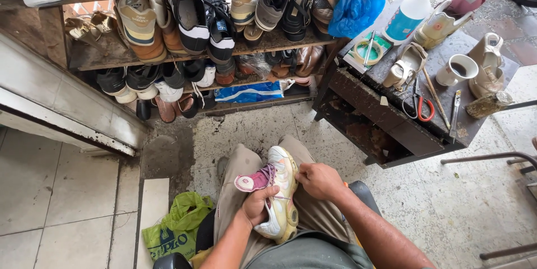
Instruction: Hand-sewing the sole of a sneaker using a specialized repair tool and thread in a workshop.
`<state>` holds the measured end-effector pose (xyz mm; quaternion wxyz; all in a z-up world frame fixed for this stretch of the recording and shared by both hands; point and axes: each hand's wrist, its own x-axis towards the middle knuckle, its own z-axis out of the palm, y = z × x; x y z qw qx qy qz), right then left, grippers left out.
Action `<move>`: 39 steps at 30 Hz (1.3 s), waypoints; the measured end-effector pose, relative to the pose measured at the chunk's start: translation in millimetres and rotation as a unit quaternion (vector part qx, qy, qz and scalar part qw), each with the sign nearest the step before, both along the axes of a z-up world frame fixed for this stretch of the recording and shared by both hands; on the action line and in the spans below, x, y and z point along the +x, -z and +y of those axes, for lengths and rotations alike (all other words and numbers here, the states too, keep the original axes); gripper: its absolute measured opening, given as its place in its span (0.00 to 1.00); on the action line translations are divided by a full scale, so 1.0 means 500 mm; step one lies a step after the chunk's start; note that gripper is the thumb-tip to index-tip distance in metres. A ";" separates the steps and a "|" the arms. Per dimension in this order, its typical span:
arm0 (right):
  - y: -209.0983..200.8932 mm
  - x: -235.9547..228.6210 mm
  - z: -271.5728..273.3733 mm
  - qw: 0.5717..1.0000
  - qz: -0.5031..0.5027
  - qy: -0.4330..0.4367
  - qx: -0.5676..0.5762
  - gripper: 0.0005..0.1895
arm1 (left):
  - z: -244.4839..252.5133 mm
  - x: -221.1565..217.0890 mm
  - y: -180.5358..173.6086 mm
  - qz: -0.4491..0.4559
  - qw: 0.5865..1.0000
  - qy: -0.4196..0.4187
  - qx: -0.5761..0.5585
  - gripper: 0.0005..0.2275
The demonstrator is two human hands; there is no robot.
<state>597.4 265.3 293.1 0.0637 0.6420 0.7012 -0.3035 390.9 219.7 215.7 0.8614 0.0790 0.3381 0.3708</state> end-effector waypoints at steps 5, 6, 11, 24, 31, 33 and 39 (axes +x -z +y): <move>0.047 0.033 0.005 0.999 0.007 0.022 0.030 0.14 | -0.039 -0.054 -0.097 0.466 0.859 0.088 0.193 0.24; 0.084 0.044 0.000 0.998 -0.001 0.036 0.059 0.15 | -0.062 -0.073 -0.072 0.538 0.800 0.095 0.250 0.22; 0.080 0.080 -0.012 1.000 0.016 -0.002 0.018 0.17 | -0.093 -0.157 -0.115 0.664 0.561 -0.120 0.479 0.05; 0.106 0.095 -0.023 0.986 0.112 0.093 0.086 0.11 | 0.036 -0.162 0.022 0.693 0.617 0.167 0.334 0.06; 0.110 0.096 -0.024 0.984 0.118 0.101 0.090 0.11 | -0.073 -0.263 -0.218 0.644 0.693 0.132 0.295 0.05; 0.097 0.088 -0.025 0.982 0.127 0.102 0.091 0.09 | -0.111 -0.310 -0.214 0.682 0.676 0.111 0.258 0.04; 0.085 0.086 -0.016 0.986 0.122 0.085 0.080 0.12 | -0.121 -0.268 -0.258 0.488 0.778 -0.033 0.395 0.05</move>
